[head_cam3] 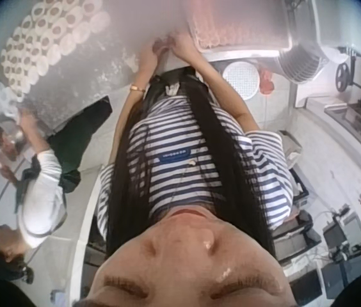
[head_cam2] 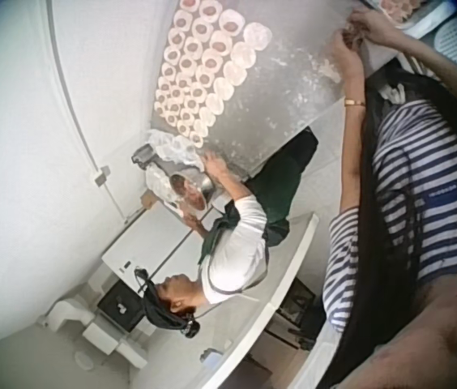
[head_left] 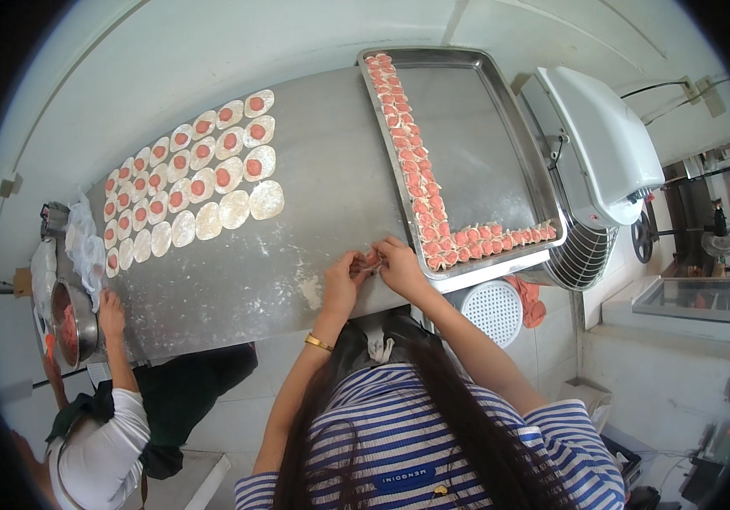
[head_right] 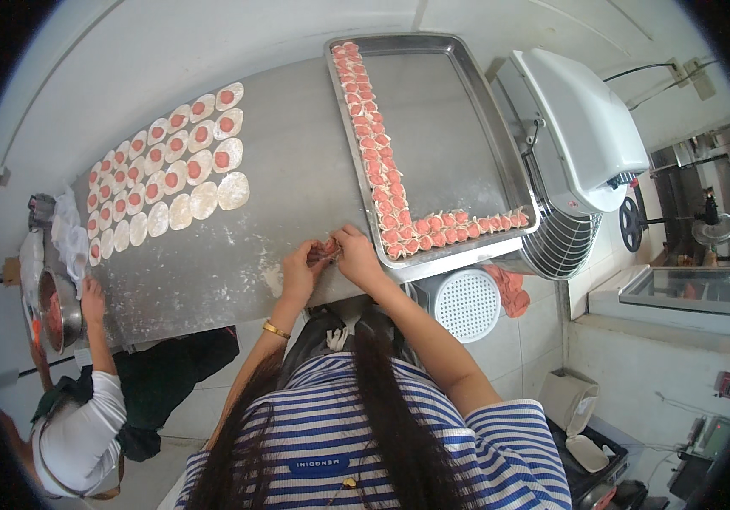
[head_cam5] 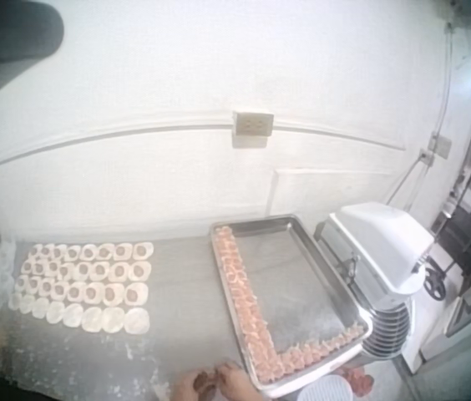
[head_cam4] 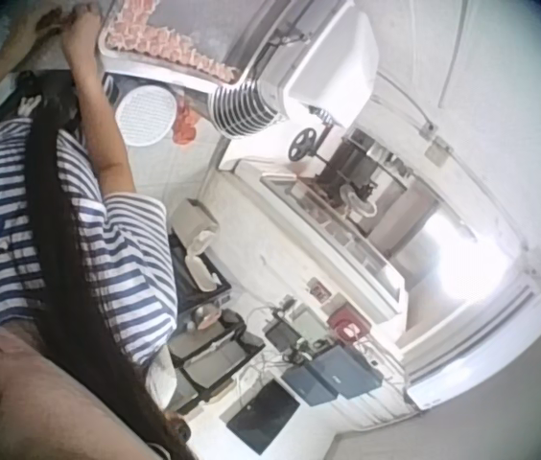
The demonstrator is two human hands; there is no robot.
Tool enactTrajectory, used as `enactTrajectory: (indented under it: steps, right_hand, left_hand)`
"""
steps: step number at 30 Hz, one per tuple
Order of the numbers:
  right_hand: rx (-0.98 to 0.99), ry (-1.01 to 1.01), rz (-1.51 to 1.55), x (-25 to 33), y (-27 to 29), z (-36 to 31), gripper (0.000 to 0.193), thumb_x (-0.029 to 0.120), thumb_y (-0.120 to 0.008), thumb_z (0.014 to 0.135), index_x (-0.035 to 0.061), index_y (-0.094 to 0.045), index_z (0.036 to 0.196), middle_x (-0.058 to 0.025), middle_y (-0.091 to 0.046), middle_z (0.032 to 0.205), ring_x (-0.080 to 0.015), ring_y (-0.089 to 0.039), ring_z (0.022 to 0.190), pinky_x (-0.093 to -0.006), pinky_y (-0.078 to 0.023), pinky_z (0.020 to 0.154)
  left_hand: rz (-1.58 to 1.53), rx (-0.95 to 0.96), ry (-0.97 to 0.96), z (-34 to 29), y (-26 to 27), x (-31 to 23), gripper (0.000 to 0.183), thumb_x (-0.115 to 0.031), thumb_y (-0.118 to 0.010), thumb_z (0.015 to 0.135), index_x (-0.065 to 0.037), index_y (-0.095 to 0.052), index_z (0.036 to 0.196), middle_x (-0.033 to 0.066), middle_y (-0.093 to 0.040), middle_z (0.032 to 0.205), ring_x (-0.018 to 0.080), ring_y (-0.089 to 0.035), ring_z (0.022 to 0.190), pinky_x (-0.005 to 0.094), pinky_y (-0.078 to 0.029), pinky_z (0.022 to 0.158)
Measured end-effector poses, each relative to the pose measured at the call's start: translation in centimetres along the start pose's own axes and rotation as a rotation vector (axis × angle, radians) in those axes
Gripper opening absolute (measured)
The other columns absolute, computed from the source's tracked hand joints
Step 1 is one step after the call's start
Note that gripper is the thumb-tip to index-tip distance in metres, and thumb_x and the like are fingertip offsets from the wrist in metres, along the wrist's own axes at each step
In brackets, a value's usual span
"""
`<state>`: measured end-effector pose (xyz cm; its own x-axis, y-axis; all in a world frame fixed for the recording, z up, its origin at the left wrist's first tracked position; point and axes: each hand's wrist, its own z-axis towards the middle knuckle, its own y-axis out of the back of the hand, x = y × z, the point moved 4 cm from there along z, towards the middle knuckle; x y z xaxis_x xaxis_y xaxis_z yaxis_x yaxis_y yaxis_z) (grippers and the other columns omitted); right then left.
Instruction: The person folds small round dough wrappers around pink filling to form dumplings and places them in neat rows on a metal tray. Another person works across the table, also preparing dumplings. The camera wearer repeatedly picks up a wrapper, folds it, and arranges the finished dumplings on the tray.
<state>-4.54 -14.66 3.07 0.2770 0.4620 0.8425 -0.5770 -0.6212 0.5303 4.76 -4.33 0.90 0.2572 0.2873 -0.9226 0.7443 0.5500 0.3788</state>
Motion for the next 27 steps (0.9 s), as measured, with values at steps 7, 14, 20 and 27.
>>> enactTrajectory:
  steps: [7,14,20,27]
  right_hand:
    - [0.102,0.022,-0.041,0.5,-0.2,0.4,0.029,-0.009,-0.052,0.069,0.0007,-0.062,0.095,-0.015,-0.057,0.092,-0.0337,-0.058,0.088,-0.0406,-0.047,0.077]
    - [0.138,0.125,-0.26,0.3,-0.5,0.1,0.026,-0.003,-0.056,0.07,0.0042,-0.062,0.095,-0.0121,-0.056,0.095,-0.034,-0.055,0.095,-0.0419,-0.044,0.083]
    - [-0.139,0.054,-0.125,-2.9,13.2,1.8,0.029,-0.004,-0.057,0.069,0.0047,-0.065,0.095,-0.0137,-0.062,0.095,-0.0319,-0.061,0.084,-0.038,-0.05,0.075]
    - [-0.158,-0.109,-0.357,-11.4,24.7,1.3,0.031,-0.004,-0.059,0.064,0.0056,-0.067,0.092,-0.0123,-0.063,0.087,-0.0328,-0.062,0.076,-0.0369,-0.05,0.068]
  left_hand:
    - [0.02,-0.006,0.046,-0.2,0.6,0.0,0.018,0.001,-0.067,0.076,0.0,-0.059,0.092,0.0114,-0.068,0.083,0.0189,-0.068,0.078,0.0291,-0.051,0.07]
    - [0.075,-0.078,0.058,-1.6,2.1,1.0,0.018,0.0,-0.067,0.076,0.001,-0.06,0.093,0.0115,-0.066,0.079,0.019,-0.067,0.074,0.0291,-0.051,0.068]
    - [-0.063,-0.089,0.122,-4.1,3.7,3.3,0.016,0.003,-0.063,0.078,0.001,-0.06,0.094,0.0064,-0.064,0.081,0.0114,-0.061,0.073,0.0241,-0.049,0.067]
    - [-0.064,-0.15,0.114,-5.2,3.3,3.7,0.015,0.006,-0.06,0.08,0.003,-0.058,0.095,0.0035,-0.061,0.082,0.008,-0.057,0.071,0.022,-0.047,0.065]
